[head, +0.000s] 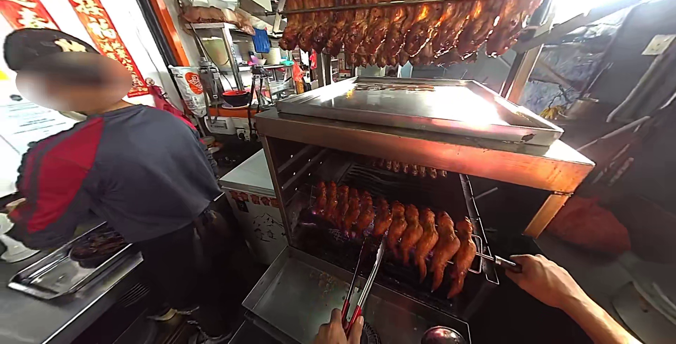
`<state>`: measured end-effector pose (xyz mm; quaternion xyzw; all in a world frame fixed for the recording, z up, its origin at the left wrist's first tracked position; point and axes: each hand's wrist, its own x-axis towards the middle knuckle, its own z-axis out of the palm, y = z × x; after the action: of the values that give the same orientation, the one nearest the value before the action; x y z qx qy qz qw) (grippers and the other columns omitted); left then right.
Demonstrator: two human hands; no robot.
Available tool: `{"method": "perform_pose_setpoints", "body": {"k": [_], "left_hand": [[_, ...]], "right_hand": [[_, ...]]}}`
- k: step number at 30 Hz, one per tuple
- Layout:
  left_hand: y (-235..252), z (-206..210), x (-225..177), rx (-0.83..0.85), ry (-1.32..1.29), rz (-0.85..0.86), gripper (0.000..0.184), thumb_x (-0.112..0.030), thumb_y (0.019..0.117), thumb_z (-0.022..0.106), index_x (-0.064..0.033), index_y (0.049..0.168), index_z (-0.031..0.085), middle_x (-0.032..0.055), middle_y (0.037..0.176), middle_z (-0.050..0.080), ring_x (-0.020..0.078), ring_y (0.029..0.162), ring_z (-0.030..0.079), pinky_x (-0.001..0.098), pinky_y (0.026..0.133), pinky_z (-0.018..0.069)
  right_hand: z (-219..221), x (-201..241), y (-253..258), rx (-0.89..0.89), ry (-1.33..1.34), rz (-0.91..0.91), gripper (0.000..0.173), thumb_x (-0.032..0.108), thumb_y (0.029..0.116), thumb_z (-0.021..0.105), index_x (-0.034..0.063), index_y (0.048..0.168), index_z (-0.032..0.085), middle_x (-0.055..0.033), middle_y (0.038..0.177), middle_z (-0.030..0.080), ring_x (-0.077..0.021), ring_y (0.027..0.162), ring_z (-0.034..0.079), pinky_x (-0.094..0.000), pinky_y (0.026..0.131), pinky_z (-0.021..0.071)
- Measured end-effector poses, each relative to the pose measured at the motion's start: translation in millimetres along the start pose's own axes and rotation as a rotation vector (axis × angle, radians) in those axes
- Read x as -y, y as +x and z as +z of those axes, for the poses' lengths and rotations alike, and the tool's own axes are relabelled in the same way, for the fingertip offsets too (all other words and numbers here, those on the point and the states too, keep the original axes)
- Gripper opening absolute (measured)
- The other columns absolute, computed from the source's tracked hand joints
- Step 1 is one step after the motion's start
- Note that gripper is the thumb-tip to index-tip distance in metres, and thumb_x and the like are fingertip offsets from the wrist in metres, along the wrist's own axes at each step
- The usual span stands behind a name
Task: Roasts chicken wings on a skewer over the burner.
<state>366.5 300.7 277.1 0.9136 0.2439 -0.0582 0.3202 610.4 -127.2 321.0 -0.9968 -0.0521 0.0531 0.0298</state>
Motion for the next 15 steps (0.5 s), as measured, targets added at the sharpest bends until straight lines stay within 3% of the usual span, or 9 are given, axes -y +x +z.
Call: {"method": "perform_pose_setpoints", "body": {"k": [5,15], "left_hand": [[3.2,-9.8,-7.1,0.028,0.004,-0.039,0.061,-0.057,0.1011,0.051,-0.0013,0.122,0.066,0.0206,0.101,0.074,0.0380,0.101,0.072,0.0566,0.087,0.0566],[5.4,-10.4,-2.3,-0.009,0.035,-0.044,0.058,-0.056,0.1022,0.050,-0.0025,0.119,0.067,0.0195,0.099,0.074,0.0375,0.100,0.072,0.0559,0.086,0.0565]], "right_hand": [[2.7,-1.8,2.7,0.001,-0.007,0.005,0.031,0.045,0.0889,0.068,0.0142,0.084,0.069,-0.0148,0.086,0.071,-0.0388,0.089,0.070,-0.0626,0.070,0.0518],[1.3,-1.9,3.6,0.012,-0.004,0.004,0.031,0.045,0.0897,0.066,0.0150,0.082,0.068,-0.0135,0.084,0.070,-0.0363,0.087,0.069,-0.0607,0.070,0.0514]]}}
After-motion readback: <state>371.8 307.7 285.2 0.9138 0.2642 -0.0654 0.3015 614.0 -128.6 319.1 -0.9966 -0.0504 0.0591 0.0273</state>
